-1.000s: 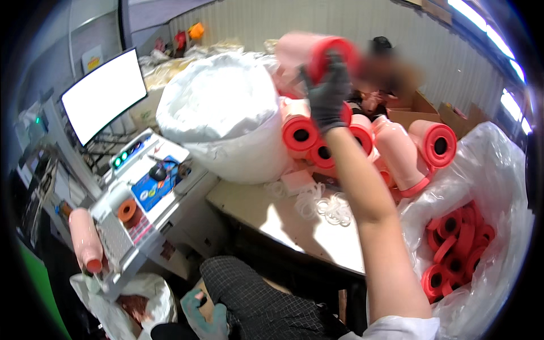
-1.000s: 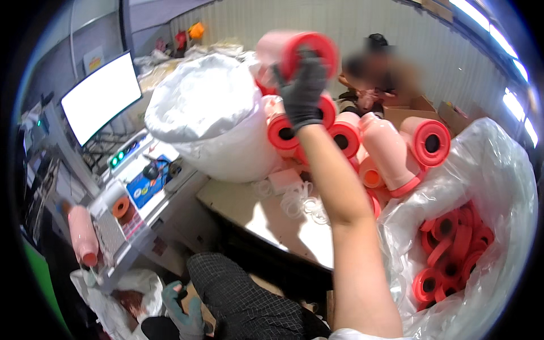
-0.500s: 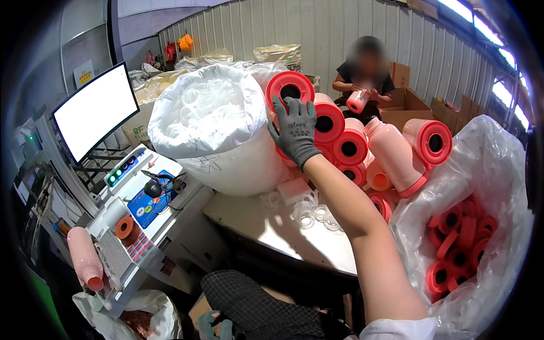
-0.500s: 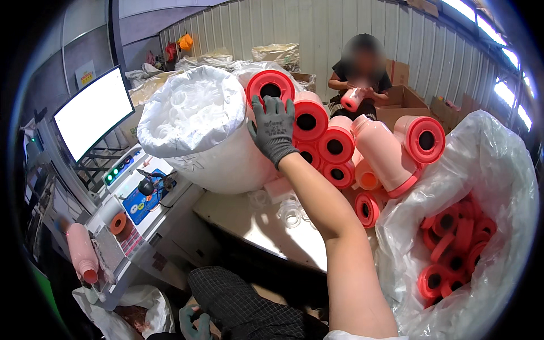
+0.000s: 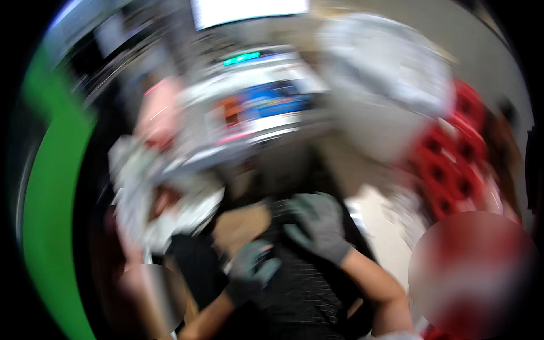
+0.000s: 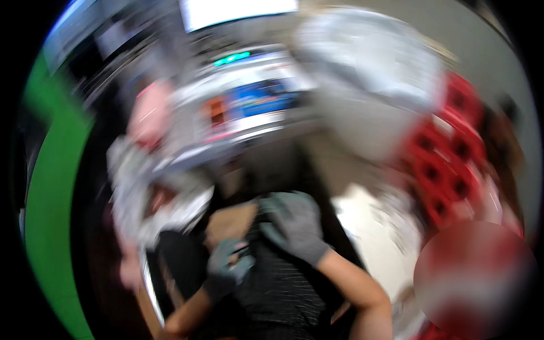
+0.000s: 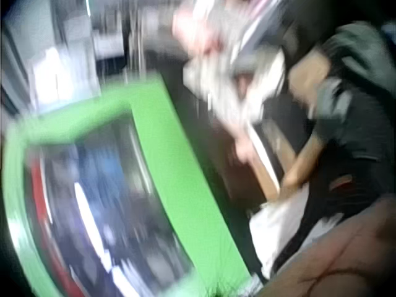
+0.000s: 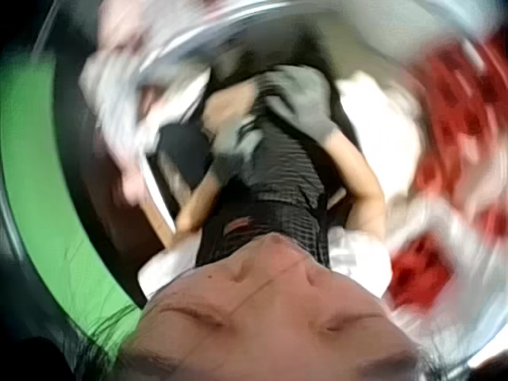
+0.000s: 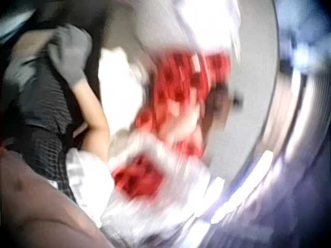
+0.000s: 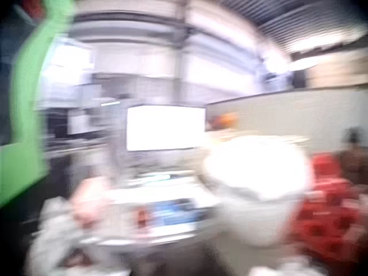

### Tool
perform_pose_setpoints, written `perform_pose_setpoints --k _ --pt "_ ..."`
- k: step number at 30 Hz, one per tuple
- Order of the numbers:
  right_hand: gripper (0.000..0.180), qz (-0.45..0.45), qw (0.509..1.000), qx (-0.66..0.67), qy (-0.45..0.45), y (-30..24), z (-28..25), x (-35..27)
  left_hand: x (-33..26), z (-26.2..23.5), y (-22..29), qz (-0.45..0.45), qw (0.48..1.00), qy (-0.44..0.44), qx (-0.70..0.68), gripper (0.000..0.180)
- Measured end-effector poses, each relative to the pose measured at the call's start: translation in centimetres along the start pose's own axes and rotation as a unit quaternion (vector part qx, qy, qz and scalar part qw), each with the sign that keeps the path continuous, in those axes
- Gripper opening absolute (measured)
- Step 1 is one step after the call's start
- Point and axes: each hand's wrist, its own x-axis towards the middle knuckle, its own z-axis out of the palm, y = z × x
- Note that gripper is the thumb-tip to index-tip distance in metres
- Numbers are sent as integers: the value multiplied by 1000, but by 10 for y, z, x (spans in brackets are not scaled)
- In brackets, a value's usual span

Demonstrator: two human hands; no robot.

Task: The person applies adhesive labels to pink plastic containers using a label printer. They pick up a container, tear a label from the printer, apply it to the container's body, and then place a red lid on top. The finished containers are stacked on a nearby table.

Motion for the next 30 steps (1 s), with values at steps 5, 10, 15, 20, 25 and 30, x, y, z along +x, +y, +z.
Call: perform_pose_setpoints --k 5,10,15,20,25,30 --pt "55 65 996 -9 -62 -31 63 -57 -54 -61 -47 -207 961 181 -17 46" --pt "52 59 996 4 -64 -42 77 -52 -216 -99 -173 -410 838 312 181 32" --pt "50 139 988 -10 -69 -34 51 -44 -323 -130 -306 -558 780 283 16 29" --pt "47 92 994 0 -54 -33 63 -4 -374 -153 -458 -603 776 153 102 28" --pt "46 148 987 -22 -52 -36 61 -48 -330 -145 -488 -615 772 74 143 28" --pt "48 134 990 5 -36 -44 73 -38 -330 -171 -477 -626 760 66 160 29"
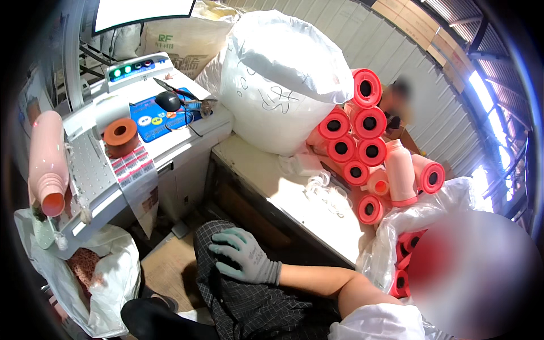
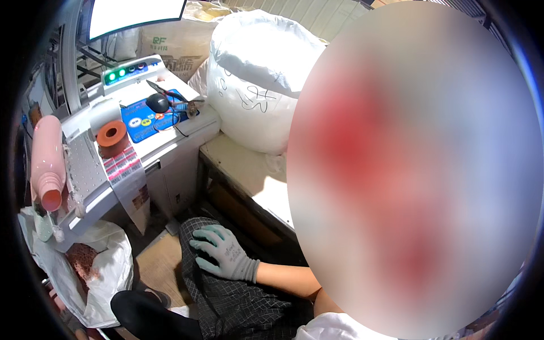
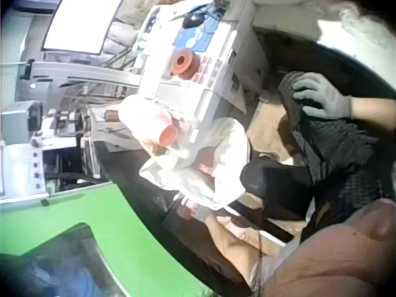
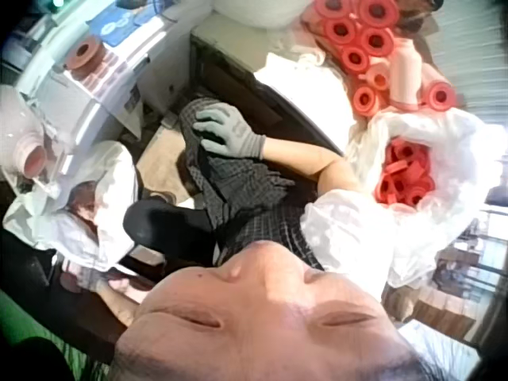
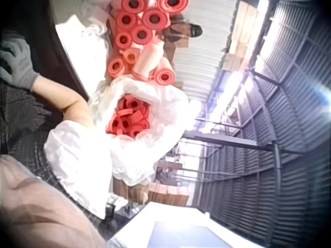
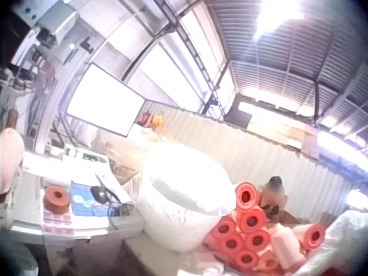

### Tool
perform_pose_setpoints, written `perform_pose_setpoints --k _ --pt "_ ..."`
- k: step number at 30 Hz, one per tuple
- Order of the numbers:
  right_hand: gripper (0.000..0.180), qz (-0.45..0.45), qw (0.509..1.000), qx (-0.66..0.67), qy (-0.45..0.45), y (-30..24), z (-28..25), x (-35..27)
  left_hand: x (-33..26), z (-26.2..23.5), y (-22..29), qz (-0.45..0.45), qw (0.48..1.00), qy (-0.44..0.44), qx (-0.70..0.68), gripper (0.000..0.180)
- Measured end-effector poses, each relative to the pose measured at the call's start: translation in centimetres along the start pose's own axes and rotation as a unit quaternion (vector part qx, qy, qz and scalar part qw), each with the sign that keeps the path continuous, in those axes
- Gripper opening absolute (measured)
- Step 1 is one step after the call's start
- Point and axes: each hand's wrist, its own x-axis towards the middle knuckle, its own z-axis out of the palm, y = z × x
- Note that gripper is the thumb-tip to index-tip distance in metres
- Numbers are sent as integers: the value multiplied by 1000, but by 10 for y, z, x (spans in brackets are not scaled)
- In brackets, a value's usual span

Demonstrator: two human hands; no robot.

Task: The person applies adhesive labels to pink plastic containers using a label printer. They pick up a container, tear a label from the printer, apply it to the container's body, and then place a red lid on top. The finished containers are stacked on a nearby table.

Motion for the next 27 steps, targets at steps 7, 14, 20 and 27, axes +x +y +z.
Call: perform_pose_setpoints --k 7,14,20,27 --pt "45 -23 998 47 18 6 2 11 -70 -68 14 4 996 80 -45 30" --pt "51 -7 972 181 147 -18 -11 7 -284 -177 132 28 960 124 -248 32" --pt "106 41 758 645 84 -51 6 35 -379 -122 257 289 926 57 -235 47" --pt "98 74 790 608 18 -35 -61 29 -393 -55 336 185 912 -111 -349 98"
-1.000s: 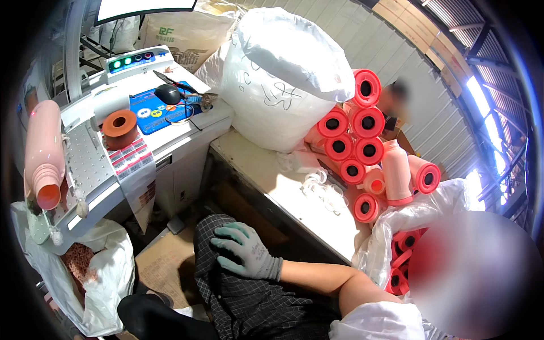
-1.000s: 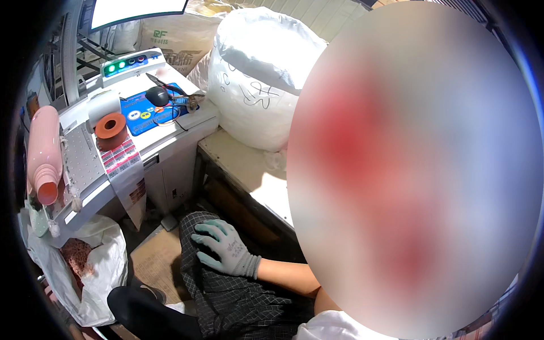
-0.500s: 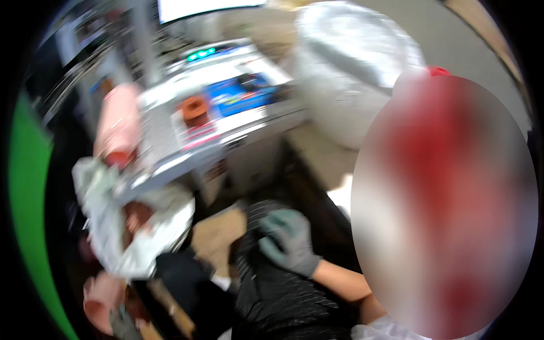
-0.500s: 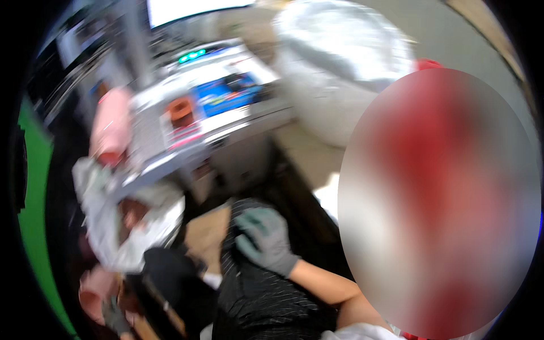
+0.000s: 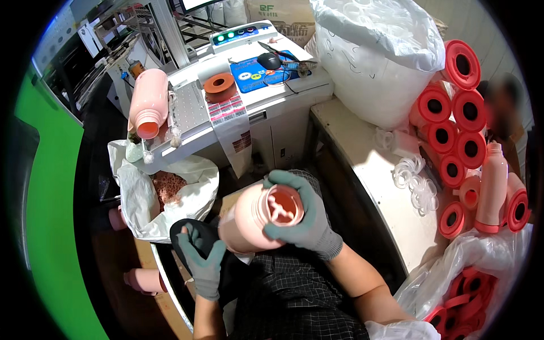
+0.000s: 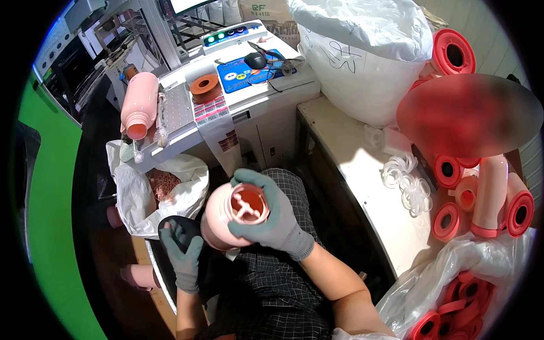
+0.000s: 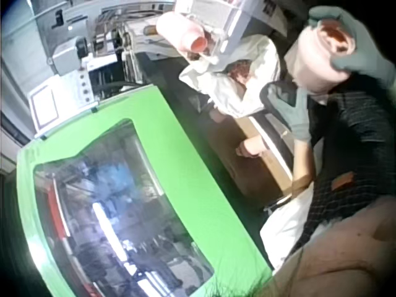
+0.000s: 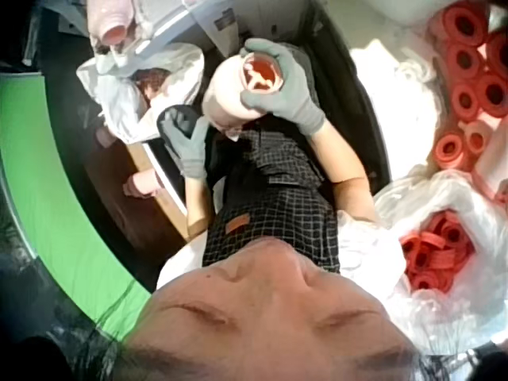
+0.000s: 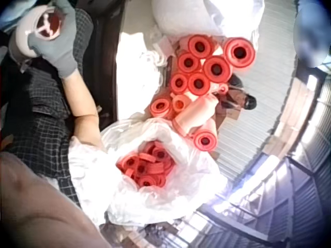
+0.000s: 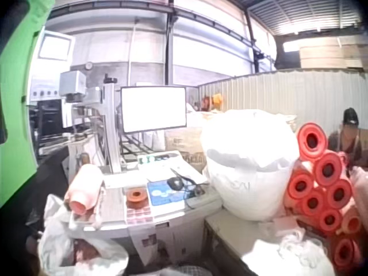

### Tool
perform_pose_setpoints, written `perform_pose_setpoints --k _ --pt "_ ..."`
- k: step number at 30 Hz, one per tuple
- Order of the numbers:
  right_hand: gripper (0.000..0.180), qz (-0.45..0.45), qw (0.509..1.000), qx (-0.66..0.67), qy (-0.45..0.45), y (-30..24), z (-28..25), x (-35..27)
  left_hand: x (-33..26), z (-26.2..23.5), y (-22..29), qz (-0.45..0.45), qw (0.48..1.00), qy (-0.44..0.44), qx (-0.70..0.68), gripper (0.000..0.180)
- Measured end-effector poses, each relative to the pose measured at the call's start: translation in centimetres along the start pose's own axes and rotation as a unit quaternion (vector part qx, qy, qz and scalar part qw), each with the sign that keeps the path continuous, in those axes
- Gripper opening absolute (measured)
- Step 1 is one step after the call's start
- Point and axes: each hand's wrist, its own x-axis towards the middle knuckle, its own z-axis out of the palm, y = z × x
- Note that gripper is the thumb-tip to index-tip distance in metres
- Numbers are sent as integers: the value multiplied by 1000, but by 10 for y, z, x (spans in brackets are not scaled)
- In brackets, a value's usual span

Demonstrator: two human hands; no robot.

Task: The person applies adhesive labels to pink plastic containers using a label printer. They pick up a container, tear a label from the printer, apply it to the container's body, and then place a red lid on top. The finished containers are stacked on a nearby table.

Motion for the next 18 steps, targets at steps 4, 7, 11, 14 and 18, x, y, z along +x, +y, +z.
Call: perform_pose_setpoints --k 4,7,11,14,18 --pt "97 -13 994 -44 -96 -2 -3 -13 29 13 82 214 938 -225 156 121" --pt "99 -43 983 -60 -167 4 1 -15 43 38 88 347 875 -324 93 105" --pt "75 -53 983 -174 -19 2 7 -42 38 49 90 323 869 -363 95 72" --pt "40 -99 940 -316 -83 -37 -17 -47 41 51 98 337 857 -375 112 64" --pt "32 -45 876 -434 -207 -67 -32 -54 36 92 116 453 809 -366 75 68"
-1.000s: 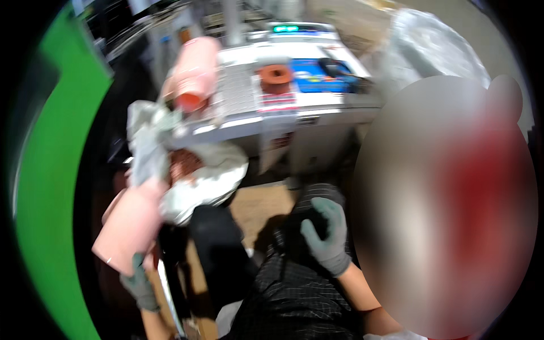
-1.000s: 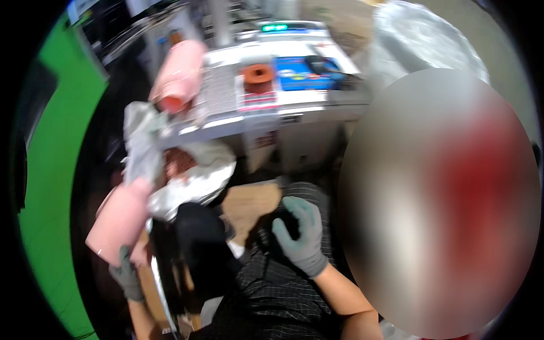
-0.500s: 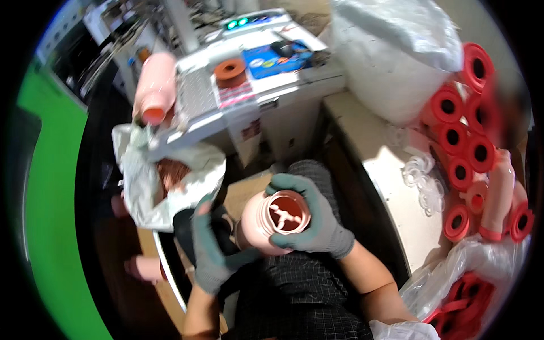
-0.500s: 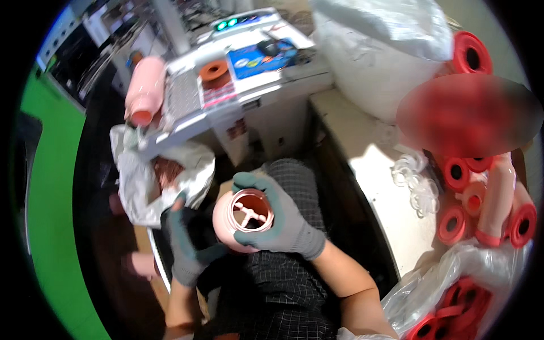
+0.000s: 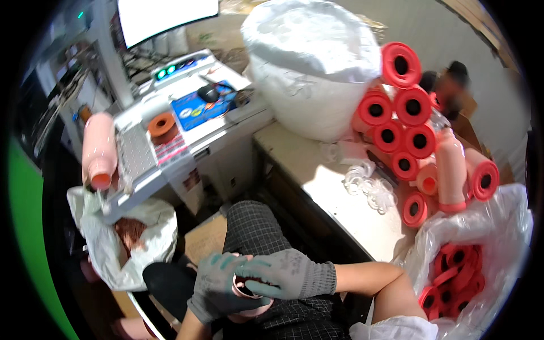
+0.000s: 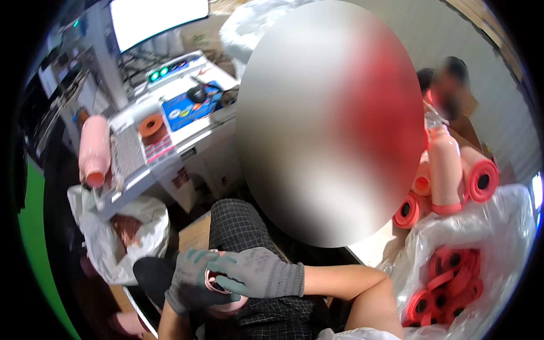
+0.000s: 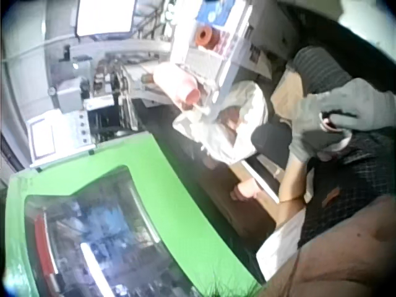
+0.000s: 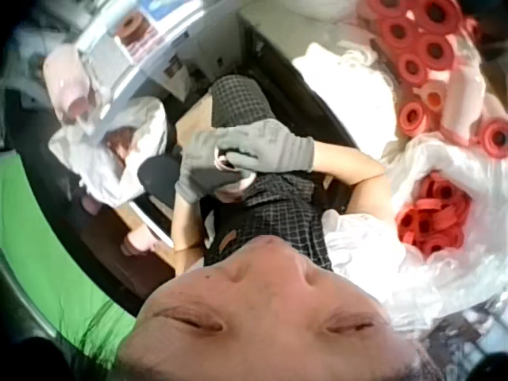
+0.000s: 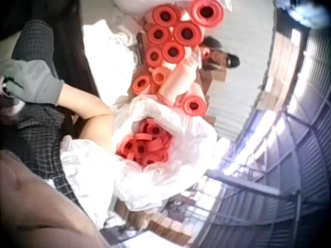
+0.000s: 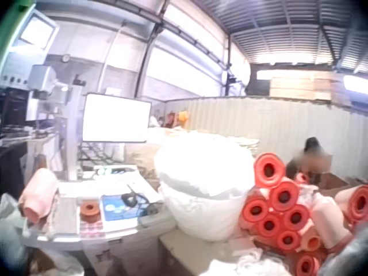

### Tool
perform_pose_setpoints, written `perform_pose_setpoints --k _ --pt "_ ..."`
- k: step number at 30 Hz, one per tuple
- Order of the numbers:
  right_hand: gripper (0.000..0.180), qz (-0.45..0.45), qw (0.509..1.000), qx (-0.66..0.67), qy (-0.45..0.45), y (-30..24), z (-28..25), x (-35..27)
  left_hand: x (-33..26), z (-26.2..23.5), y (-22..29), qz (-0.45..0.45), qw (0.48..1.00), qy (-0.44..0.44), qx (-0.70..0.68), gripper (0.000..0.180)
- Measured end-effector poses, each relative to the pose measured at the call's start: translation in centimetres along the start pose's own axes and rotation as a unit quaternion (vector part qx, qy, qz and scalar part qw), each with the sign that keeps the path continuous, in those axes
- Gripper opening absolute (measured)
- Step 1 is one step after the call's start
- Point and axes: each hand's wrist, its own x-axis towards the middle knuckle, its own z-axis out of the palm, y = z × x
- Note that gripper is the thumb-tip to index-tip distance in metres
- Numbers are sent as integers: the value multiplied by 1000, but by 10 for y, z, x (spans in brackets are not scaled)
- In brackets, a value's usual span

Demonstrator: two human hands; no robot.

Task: The person applies adhesive labels to pink plastic containers using a label printer. They pick up a container, tear a label from the printer, apply it to the container's body, and then place a red lid on top. The finished containers are stacked on a nearby table.

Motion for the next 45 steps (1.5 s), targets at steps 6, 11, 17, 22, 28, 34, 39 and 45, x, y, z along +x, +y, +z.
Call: perform_pose_setpoints --k 6,11,17,22,28,34,39,45 --pt "31 38 970 -62 -230 -18 -14 41 -32 26 -3 -104 994 -18 -5 65" --pt "44 101 963 -78 -238 -24 -21 39 -9 -18 9 -193 937 -244 -162 71" --pt "35 88 940 -120 -307 -28 -11 53 -52 1 7 -151 979 -111 -80 95" --pt "27 68 922 -140 -354 -4 -2 51 -50 19 0 -203 965 -129 -101 95" --pt "9 211 923 130 294 -22 0 4 -100 -40 -15 -309 939 53 -140 69" --pt "26 -103 938 29 330 -12 70 120 -115 -32 21 -165 977 87 -105 73" --pt "75 -19 957 269 105 23 146 226 -92 -49 36 -175 979 78 -76 71" --pt "30 93 940 246 215 67 132 126 -45 -56 11 19 959 284 -14 57"
